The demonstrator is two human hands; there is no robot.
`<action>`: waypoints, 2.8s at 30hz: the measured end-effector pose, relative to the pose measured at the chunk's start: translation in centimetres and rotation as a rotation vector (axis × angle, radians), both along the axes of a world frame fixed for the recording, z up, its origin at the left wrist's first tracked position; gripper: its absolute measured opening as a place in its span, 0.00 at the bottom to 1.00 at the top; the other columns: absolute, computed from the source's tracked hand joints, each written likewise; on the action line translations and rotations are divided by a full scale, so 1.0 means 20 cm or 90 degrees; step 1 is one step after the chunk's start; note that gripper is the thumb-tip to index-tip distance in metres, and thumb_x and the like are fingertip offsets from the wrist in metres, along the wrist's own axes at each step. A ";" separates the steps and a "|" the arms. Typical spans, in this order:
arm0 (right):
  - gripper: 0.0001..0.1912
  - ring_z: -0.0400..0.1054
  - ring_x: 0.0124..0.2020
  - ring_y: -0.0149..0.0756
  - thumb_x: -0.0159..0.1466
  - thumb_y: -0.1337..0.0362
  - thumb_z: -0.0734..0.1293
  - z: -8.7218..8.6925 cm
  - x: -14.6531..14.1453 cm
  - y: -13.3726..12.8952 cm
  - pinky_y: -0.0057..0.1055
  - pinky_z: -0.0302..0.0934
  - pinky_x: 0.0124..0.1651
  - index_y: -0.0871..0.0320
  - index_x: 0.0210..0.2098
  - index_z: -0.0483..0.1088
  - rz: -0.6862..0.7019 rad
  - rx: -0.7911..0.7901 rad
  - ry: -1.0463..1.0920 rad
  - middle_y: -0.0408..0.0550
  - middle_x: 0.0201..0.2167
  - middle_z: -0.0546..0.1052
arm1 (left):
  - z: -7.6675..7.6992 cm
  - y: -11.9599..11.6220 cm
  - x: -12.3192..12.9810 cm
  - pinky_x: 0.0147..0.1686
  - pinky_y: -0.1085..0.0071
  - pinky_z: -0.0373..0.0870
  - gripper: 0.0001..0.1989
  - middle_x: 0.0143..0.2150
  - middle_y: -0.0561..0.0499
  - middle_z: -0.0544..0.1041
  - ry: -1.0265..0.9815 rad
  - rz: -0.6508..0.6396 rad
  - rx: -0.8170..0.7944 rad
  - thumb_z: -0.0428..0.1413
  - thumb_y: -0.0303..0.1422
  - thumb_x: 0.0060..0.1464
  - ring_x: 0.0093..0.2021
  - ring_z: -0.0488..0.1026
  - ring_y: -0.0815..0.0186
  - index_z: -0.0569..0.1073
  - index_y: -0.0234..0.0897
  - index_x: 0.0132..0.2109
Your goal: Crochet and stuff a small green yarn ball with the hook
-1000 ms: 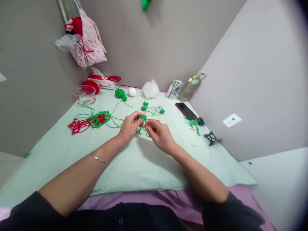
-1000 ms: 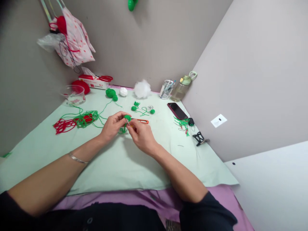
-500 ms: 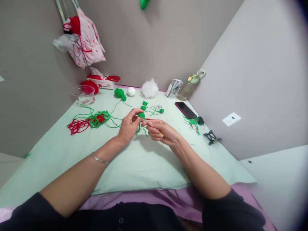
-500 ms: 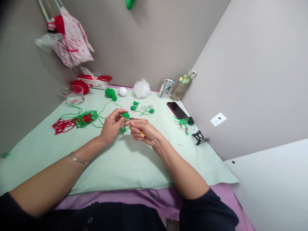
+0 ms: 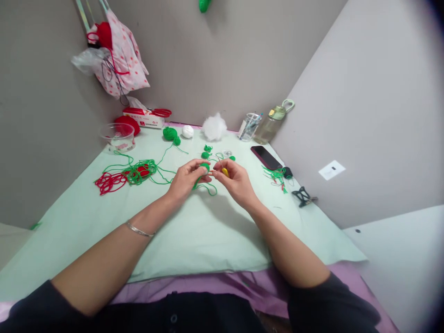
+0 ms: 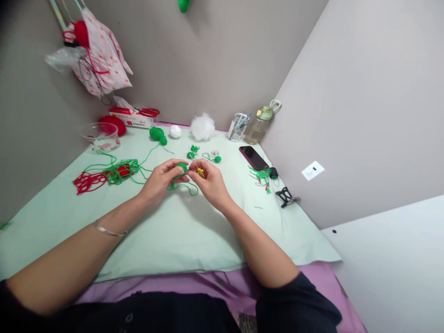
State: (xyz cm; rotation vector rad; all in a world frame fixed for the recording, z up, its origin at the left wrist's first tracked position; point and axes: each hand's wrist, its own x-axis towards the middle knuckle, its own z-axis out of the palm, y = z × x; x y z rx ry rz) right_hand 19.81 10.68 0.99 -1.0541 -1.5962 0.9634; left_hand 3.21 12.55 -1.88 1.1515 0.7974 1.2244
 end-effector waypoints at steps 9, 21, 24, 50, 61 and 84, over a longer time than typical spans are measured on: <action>0.09 0.59 0.28 0.31 0.61 0.58 0.68 -0.07 -0.02 0.01 0.29 0.56 0.32 0.54 0.32 0.63 -0.037 0.030 -0.083 0.39 0.27 0.67 | 0.00 -0.04 0.06 0.48 0.62 0.78 0.16 0.44 0.43 0.82 -0.081 -0.069 -0.042 0.63 0.39 0.56 0.44 0.80 0.60 0.79 0.33 0.48; 0.11 0.57 0.25 0.28 0.58 0.59 0.71 -0.08 0.01 0.05 0.28 0.52 0.30 0.56 0.29 0.64 -0.034 -0.010 0.019 0.35 0.22 0.64 | -0.02 -0.02 0.04 0.49 0.61 0.77 0.23 0.38 0.49 0.82 -0.081 -0.082 -0.047 0.66 0.37 0.54 0.36 0.78 0.66 0.76 0.34 0.55; 0.11 0.55 0.24 0.27 0.61 0.58 0.70 -0.05 0.01 0.03 0.27 0.51 0.28 0.57 0.31 0.66 -0.009 -0.023 -0.005 0.37 0.24 0.66 | -0.03 -0.02 0.04 0.45 0.63 0.78 0.19 0.33 0.52 0.81 -0.071 -0.038 -0.036 0.67 0.37 0.52 0.33 0.79 0.66 0.74 0.35 0.49; 0.10 0.41 0.15 0.23 0.63 0.61 0.65 0.05 0.03 -0.01 0.24 0.36 0.18 0.63 0.35 0.74 0.195 -0.349 0.088 0.33 0.12 0.58 | -0.03 -0.01 0.03 0.34 0.70 0.76 0.12 0.28 0.56 0.77 0.037 0.070 0.062 0.62 0.29 0.48 0.28 0.77 0.69 0.70 0.36 0.40; 0.10 0.39 0.14 0.21 0.64 0.61 0.66 0.03 0.06 0.02 0.22 0.36 0.17 0.63 0.35 0.74 0.222 -0.374 0.121 0.32 0.12 0.57 | -0.03 0.00 0.02 0.35 0.70 0.78 0.12 0.31 0.57 0.76 0.028 0.079 0.071 0.63 0.30 0.48 0.30 0.78 0.69 0.69 0.37 0.39; 0.09 0.39 0.14 0.23 0.62 0.60 0.66 0.03 0.03 0.01 0.25 0.36 0.18 0.59 0.30 0.69 0.179 -0.347 0.135 0.31 0.12 0.56 | -0.03 -0.03 0.03 0.41 0.67 0.78 0.12 0.34 0.54 0.76 0.057 0.053 0.097 0.61 0.34 0.52 0.35 0.77 0.68 0.72 0.37 0.44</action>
